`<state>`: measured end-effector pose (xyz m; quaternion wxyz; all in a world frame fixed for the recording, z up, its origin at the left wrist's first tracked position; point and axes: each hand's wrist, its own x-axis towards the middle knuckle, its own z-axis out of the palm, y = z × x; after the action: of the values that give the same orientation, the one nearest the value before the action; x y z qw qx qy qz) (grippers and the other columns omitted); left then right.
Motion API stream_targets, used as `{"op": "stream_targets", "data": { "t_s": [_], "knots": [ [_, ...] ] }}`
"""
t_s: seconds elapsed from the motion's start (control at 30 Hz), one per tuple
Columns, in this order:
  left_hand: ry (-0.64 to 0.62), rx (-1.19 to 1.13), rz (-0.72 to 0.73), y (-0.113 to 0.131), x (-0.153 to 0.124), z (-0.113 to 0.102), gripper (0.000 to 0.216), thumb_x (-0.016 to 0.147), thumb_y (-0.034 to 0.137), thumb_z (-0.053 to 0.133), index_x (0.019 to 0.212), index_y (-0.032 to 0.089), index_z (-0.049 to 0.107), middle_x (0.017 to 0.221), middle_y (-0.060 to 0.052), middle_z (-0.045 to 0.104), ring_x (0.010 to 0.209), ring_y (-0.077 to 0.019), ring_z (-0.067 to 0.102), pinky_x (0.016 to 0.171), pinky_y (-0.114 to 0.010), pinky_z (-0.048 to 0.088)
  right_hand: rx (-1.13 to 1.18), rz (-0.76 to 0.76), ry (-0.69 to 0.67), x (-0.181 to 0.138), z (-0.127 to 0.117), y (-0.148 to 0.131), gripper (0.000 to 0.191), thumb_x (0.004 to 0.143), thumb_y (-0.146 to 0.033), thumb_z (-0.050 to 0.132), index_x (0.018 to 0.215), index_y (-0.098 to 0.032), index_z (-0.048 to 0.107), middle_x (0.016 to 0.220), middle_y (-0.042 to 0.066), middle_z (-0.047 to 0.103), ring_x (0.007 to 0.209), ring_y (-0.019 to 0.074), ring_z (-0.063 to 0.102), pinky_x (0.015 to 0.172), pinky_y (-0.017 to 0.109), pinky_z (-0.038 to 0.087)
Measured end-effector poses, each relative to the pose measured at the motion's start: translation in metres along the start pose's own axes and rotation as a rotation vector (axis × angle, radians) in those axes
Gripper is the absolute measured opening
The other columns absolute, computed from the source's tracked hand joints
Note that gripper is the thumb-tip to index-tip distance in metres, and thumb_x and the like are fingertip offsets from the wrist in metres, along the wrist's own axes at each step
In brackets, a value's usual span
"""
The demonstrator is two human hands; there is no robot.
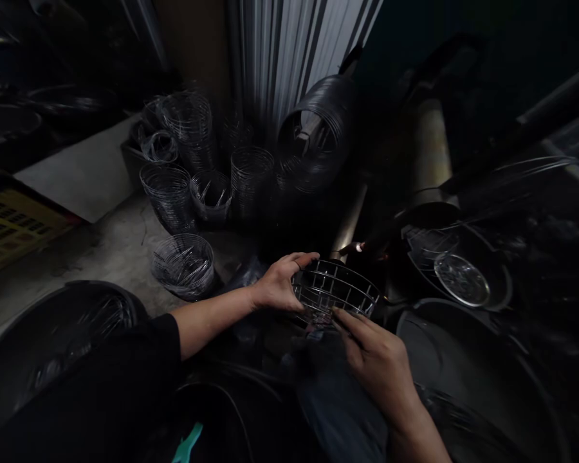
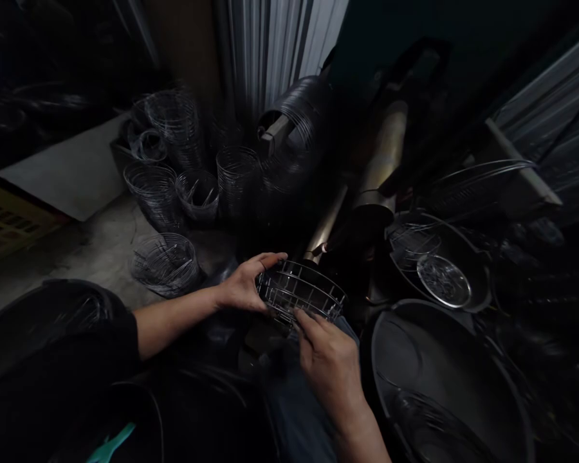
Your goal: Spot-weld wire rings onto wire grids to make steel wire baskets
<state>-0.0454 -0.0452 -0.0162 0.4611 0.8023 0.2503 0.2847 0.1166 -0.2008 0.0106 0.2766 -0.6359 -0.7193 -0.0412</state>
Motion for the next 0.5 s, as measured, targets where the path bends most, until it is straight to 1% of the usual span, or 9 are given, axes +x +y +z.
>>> {"op": "stream_targets", "data": {
  "t_s": [0.1, 0.17, 0.3, 0.37, 0.5],
  "knots": [
    [0.035, 0.011, 0.009, -0.003, 0.004, 0.004, 0.106, 0.041, 0.045, 0.086, 0.135, 0.016, 0.048, 0.130, -0.013, 0.053, 0.120, -0.0298, 0.053, 0.106, -0.043, 0.043, -0.062, -0.030, 0.000, 0.006, -0.002, 0.006, 0.030, 0.089, -0.020, 0.046, 0.101, -0.015, 0.072, 0.090, 0.008, 0.074, 0.078, 0.0178, 0.071, 0.070, 0.024, 0.056],
    [0.034, 0.010, 0.003, -0.004, 0.007, 0.005, 0.107, 0.040, 0.047, 0.087, 0.135, 0.017, 0.047, 0.130, -0.013, 0.053, 0.121, -0.0301, 0.052, 0.106, -0.044, 0.043, -0.084, -0.068, 0.010, 0.011, -0.002, 0.009, 0.030, 0.090, -0.019, 0.044, 0.097, -0.015, 0.073, 0.085, 0.007, 0.074, 0.074, 0.0172, 0.071, 0.067, 0.024, 0.056],
    [0.044, -0.019, -0.022, -0.003, 0.013, 0.004, 0.107, 0.040, 0.044, 0.087, 0.135, 0.015, 0.048, 0.128, -0.013, 0.054, 0.120, -0.0301, 0.053, 0.107, -0.041, 0.043, -0.059, -0.126, 0.060, 0.020, -0.004, 0.015, 0.025, 0.090, -0.019, 0.049, 0.092, -0.013, 0.073, 0.083, 0.007, 0.074, 0.073, 0.0166, 0.071, 0.069, 0.023, 0.056],
    [0.055, -0.026, -0.011, -0.003, 0.016, 0.003, 0.106, 0.039, 0.042, 0.087, 0.134, 0.013, 0.049, 0.127, -0.014, 0.054, 0.121, -0.0305, 0.052, 0.107, -0.041, 0.042, -0.043, -0.132, 0.055, 0.023, -0.004, 0.018, 0.022, 0.090, -0.019, 0.051, 0.094, -0.013, 0.072, 0.084, 0.007, 0.074, 0.074, 0.0167, 0.071, 0.071, 0.023, 0.056],
    [0.077, -0.038, 0.020, -0.009, 0.024, 0.004, 0.107, 0.038, 0.041, 0.087, 0.134, 0.015, 0.048, 0.127, -0.013, 0.055, 0.119, -0.0305, 0.053, 0.106, -0.043, 0.043, -0.041, -0.135, 0.058, 0.029, -0.005, 0.025, 0.022, 0.088, -0.018, 0.052, 0.095, -0.015, 0.073, 0.085, 0.006, 0.074, 0.074, 0.0169, 0.071, 0.070, 0.025, 0.056]
  ]
}}
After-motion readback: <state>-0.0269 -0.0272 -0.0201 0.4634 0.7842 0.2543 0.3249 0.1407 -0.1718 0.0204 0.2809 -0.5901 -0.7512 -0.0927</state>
